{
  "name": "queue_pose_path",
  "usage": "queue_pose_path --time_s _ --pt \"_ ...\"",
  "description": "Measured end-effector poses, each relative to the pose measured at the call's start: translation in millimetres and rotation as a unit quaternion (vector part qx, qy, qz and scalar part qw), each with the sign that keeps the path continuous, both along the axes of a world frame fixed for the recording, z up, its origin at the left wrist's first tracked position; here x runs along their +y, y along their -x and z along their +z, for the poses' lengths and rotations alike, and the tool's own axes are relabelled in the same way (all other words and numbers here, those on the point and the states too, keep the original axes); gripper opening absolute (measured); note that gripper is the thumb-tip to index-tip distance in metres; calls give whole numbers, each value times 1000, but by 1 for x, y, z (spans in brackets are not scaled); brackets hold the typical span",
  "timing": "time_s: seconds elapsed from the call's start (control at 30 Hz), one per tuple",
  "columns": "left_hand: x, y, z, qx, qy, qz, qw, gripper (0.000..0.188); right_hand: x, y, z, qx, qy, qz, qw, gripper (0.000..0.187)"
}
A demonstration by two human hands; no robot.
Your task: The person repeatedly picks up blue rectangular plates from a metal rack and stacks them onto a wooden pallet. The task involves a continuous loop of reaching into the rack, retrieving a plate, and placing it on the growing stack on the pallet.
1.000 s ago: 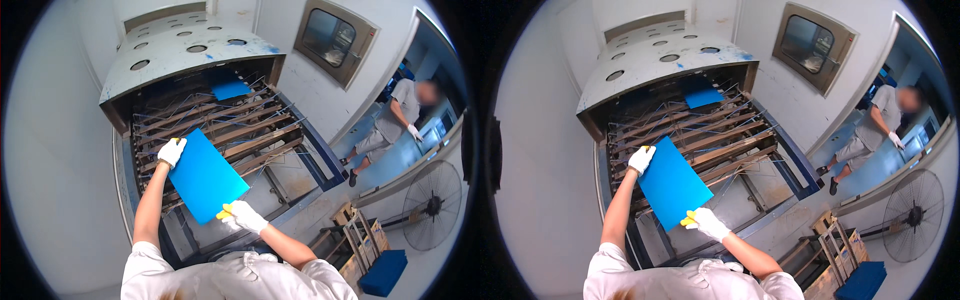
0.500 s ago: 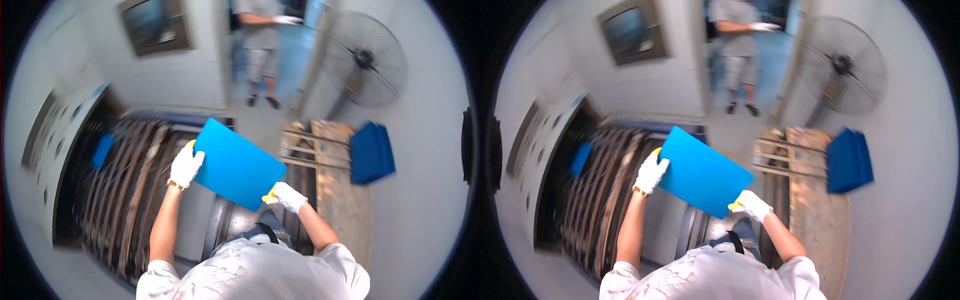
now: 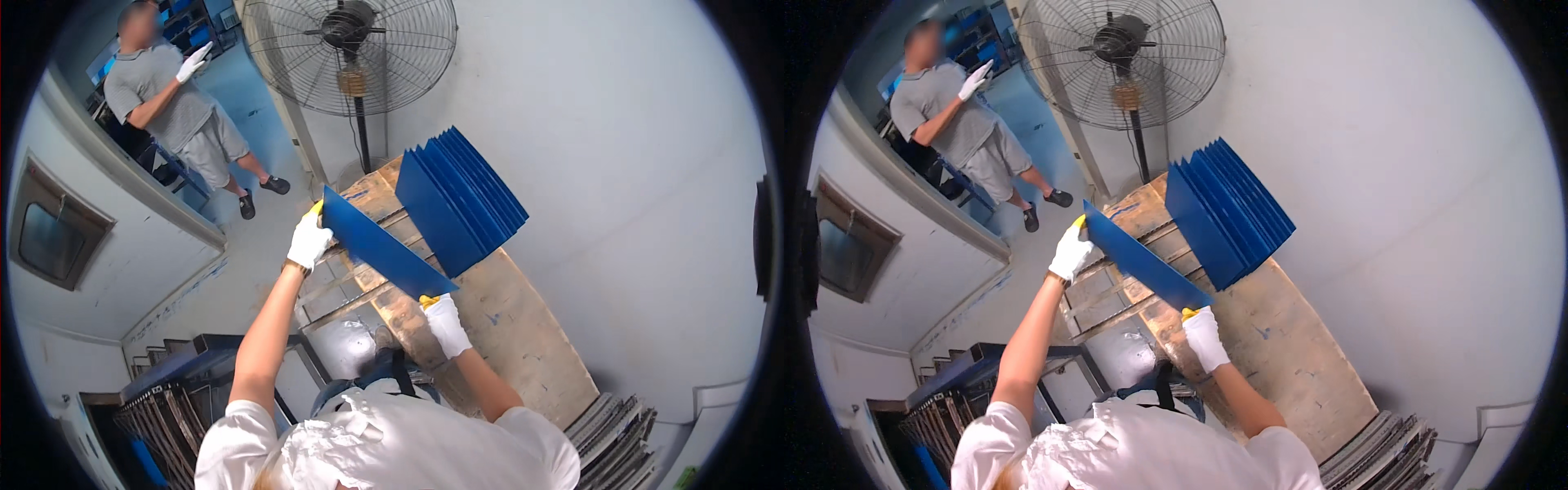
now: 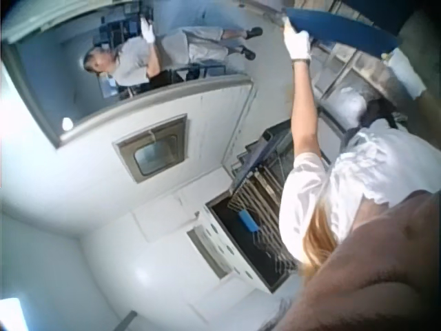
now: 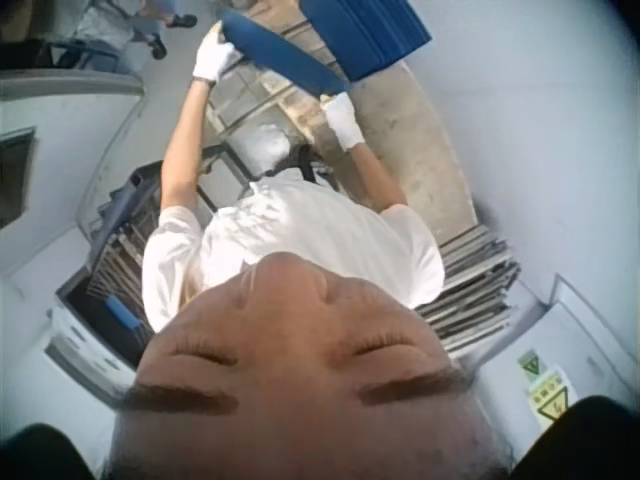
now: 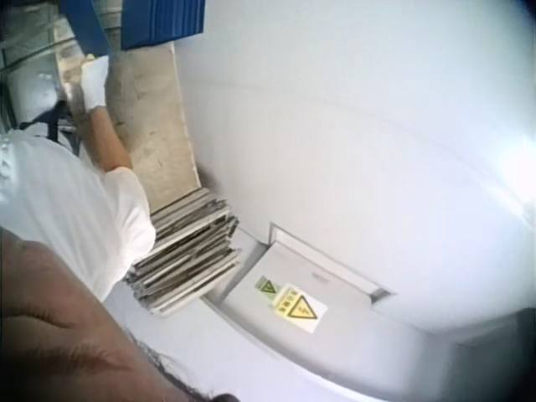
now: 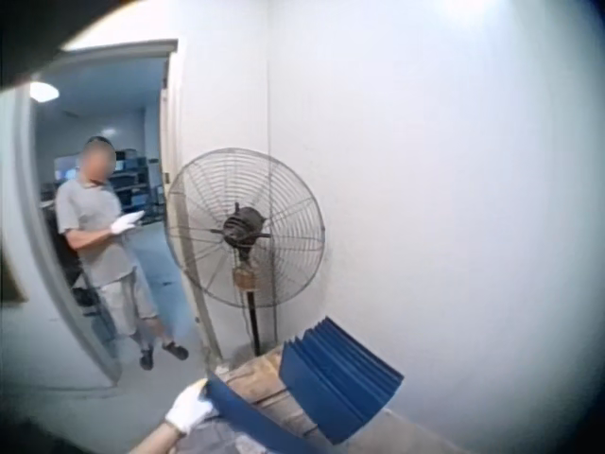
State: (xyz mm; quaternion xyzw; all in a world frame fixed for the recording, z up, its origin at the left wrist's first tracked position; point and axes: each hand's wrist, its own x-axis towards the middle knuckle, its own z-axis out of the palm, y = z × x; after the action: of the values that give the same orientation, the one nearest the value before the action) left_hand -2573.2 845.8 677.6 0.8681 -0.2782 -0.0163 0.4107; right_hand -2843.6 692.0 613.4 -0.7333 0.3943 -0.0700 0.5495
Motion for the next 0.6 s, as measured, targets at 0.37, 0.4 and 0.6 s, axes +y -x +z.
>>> queue_pose_path --time_s 0.37,0.4,0.6 --pt "-177 -63 -53 393 84 -104 910 59 -53 -21 -43 -35 -11 -126 991 43" --pt "-188 -59 -52 401 81 -84 908 58 -58 -23 -51 -20 -16 -122 992 40" --pt "-167 -93 -127 292 92 -71 949 48 -59 -27 3 68 64 -47 994 23"
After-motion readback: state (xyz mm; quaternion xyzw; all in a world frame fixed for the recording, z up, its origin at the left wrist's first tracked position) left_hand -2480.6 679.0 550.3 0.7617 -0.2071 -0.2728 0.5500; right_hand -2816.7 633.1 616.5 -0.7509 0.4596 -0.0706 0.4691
